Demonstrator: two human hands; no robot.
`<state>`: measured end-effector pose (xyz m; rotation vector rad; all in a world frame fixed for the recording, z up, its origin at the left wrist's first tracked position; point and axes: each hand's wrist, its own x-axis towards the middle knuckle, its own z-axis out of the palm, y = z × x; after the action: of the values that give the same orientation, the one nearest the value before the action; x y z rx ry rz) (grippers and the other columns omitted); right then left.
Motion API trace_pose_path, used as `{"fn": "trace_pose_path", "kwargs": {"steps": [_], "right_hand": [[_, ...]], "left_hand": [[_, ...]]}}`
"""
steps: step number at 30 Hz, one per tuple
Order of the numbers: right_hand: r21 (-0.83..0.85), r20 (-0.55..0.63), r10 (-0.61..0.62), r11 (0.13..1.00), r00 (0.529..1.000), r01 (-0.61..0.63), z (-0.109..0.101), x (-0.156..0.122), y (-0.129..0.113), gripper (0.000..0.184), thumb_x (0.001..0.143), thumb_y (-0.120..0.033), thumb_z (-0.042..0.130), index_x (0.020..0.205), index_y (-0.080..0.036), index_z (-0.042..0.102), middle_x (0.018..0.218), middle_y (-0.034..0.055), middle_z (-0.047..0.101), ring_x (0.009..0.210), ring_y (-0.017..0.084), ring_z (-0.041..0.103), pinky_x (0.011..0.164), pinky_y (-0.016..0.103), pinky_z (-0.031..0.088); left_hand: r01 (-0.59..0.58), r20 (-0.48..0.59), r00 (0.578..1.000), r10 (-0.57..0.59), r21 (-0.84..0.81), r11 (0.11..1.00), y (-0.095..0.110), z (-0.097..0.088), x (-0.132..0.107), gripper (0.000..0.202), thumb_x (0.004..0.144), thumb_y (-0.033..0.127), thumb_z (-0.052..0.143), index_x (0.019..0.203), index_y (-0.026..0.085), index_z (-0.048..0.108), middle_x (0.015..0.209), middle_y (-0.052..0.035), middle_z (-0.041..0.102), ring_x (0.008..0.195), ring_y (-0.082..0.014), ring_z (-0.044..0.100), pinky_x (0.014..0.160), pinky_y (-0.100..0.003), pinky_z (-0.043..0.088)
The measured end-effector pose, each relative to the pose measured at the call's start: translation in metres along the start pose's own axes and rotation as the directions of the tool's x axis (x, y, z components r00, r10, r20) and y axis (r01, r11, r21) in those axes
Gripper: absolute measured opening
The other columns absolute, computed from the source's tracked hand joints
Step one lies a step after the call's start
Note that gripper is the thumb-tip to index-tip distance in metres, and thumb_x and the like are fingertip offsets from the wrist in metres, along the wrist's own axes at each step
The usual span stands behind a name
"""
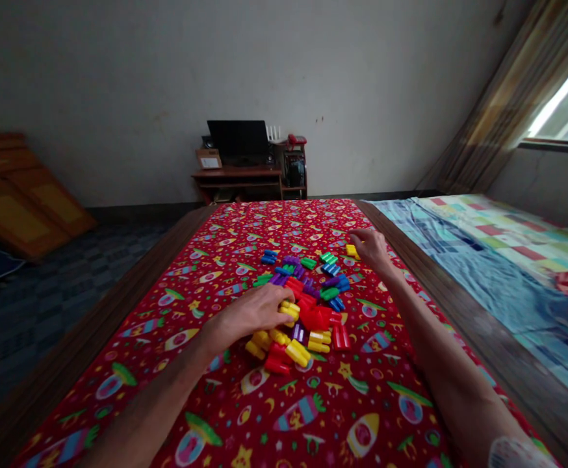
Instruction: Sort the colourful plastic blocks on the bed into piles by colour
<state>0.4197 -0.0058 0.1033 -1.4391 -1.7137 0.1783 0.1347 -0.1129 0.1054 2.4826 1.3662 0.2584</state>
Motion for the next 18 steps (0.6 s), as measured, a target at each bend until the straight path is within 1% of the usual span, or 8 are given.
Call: {"fn": "trace_pose_path", "kwargs": {"steps": [2,5,7,8,10,13,16,18], "right_hand": [[0.174,0.185,-0.109,0.982,0.977,0.076,0.006,-0.01,-0.027,0.03,0.087,-0.032,0.05,0.076,-0.017,0.074,0.07,0.0028,0.07,0.067,0.017,0.063,0.065,0.025,0.045],[0.421,0.465,-0.361,0.894,0.809,0.157,0.018,-0.033,-0.066,0.036,0.088,-0.045,0.052,0.078,-0.017,0.072,0.064,-0.002,0.064,0.058,0.012,0.054,0.056,0.021,0.039],[0.467,0.526,-0.454,0.861,0.719,0.202,0.026,-0.048,-0.086,0.037,0.087,-0.049,0.055,0.083,-0.016,0.071,0.063,-0.0037,0.06,0.056,0.009,0.049,0.054,0.019,0.034],[0.458,0.531,-0.464,0.861,0.709,0.221,0.029,-0.053,-0.092,0.038,0.087,-0.05,0.056,0.084,-0.015,0.07,0.062,-0.004,0.058,0.056,0.009,0.046,0.053,0.019,0.032],[0.405,0.521,-0.445,0.88,0.729,0.248,0.03,-0.055,-0.096,0.041,0.086,-0.053,0.057,0.082,-0.014,0.069,0.06,-0.0039,0.055,0.054,0.008,0.043,0.052,0.02,0.029],[0.255,0.452,-0.351,0.932,0.82,0.258,0.023,-0.041,-0.081,0.046,0.086,-0.058,0.054,0.079,-0.014,0.068,0.06,-0.002,0.056,0.054,0.009,0.044,0.053,0.022,0.029],[-0.015,0.23,-0.198,0.978,0.953,0.207,0.011,-0.02,-0.044,0.047,0.089,-0.057,0.049,0.086,-0.015,0.069,0.064,0.0026,0.061,0.058,0.013,0.051,0.056,0.023,0.033],[-0.213,0.082,-0.098,0.971,0.992,0.114,0.004,-0.01,-0.015,0.044,0.09,-0.052,0.048,0.096,-0.014,0.07,0.072,0.007,0.067,0.066,0.017,0.057,0.061,0.025,0.037]], "left_hand": [[0.061,-0.059,0.996,-0.067,-0.104,0.993,-0.002,-0.009,0.005,0.023,0.073,0.032,0.067,0.093,0.021,0.071,0.085,-0.0026,0.074,0.079,-0.0212,0.068,0.07,-0.026,0.049],[0.042,-0.194,0.975,-0.113,-0.338,0.94,-0.008,-0.014,0.012,0.031,0.074,0.038,0.067,0.098,0.019,0.069,0.086,-0.0019,0.074,0.078,-0.0197,0.069,0.07,-0.026,0.052],[-0.021,-0.263,0.959,-0.101,-0.424,0.906,-0.011,-0.013,0.015,0.036,0.074,0.042,0.067,0.102,0.019,0.066,0.09,-0.0027,0.074,0.081,-0.0199,0.07,0.073,-0.028,0.053],[-0.044,-0.29,0.952,-0.095,-0.437,0.898,-0.012,-0.013,0.016,0.038,0.074,0.042,0.067,0.104,0.019,0.065,0.092,-0.0032,0.074,0.082,-0.0203,0.07,0.074,-0.029,0.054],[-0.066,-0.328,0.941,-0.088,-0.431,0.9,-0.013,-0.016,0.016,0.041,0.074,0.039,0.068,0.11,0.02,0.061,0.096,-0.0042,0.073,0.086,-0.0211,0.07,0.076,-0.031,0.054],[-0.012,-0.285,0.955,-0.082,-0.313,0.95,-0.016,-0.026,0.007,0.04,0.071,0.029,0.069,0.11,0.022,0.06,0.101,-0.0044,0.072,0.091,-0.022,0.068,0.079,-0.031,0.053],[0.077,-0.038,0.996,-0.08,-0.069,0.995,-0.018,-0.034,-0.013,0.03,0.068,0.024,0.069,0.097,0.024,0.066,0.095,-0.0021,0.071,0.086,-0.0217,0.067,0.075,-0.028,0.05],[0.077,0.12,0.989,-0.082,0.045,0.996,-0.015,-0.032,-0.028,0.025,0.07,0.024,0.067,0.095,0.025,0.067,0.09,-0.0009,0.07,0.082,-0.0203,0.066,0.072,-0.026,0.048]]}}
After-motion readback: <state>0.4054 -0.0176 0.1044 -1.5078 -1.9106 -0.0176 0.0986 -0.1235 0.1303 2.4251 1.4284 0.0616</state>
